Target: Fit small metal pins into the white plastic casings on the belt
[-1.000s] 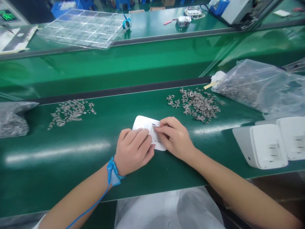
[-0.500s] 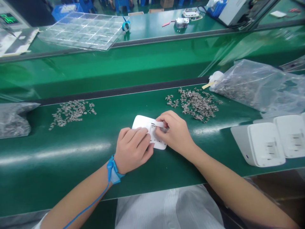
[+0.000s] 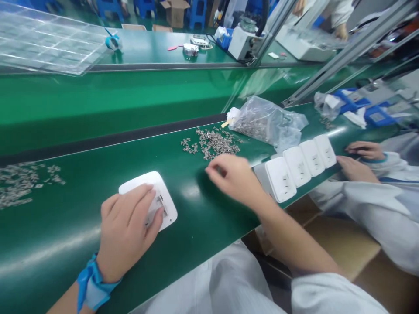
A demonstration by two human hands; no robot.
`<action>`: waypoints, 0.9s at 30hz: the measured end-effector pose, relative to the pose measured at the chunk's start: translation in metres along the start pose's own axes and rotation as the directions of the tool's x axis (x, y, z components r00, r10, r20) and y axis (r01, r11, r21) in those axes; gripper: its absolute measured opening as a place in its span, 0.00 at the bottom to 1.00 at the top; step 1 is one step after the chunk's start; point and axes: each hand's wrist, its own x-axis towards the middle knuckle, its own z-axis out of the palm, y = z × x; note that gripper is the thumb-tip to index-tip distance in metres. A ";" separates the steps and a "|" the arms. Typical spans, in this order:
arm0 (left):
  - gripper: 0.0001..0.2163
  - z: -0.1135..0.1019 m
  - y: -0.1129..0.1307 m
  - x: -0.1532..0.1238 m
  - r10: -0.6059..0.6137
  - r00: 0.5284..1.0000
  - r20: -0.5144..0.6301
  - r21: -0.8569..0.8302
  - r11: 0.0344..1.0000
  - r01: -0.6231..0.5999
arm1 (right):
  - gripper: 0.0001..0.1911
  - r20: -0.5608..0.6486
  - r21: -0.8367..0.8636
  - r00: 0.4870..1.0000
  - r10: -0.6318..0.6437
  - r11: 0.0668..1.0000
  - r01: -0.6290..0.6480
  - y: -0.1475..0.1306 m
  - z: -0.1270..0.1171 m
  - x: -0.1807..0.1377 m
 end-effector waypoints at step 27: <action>0.08 0.021 -0.037 -0.003 -0.409 0.912 -0.023 0.018 0.912 0.409 | 0.05 0.150 -0.288 0.929 -0.339 0.884 0.369 0.039 -0.032 0.050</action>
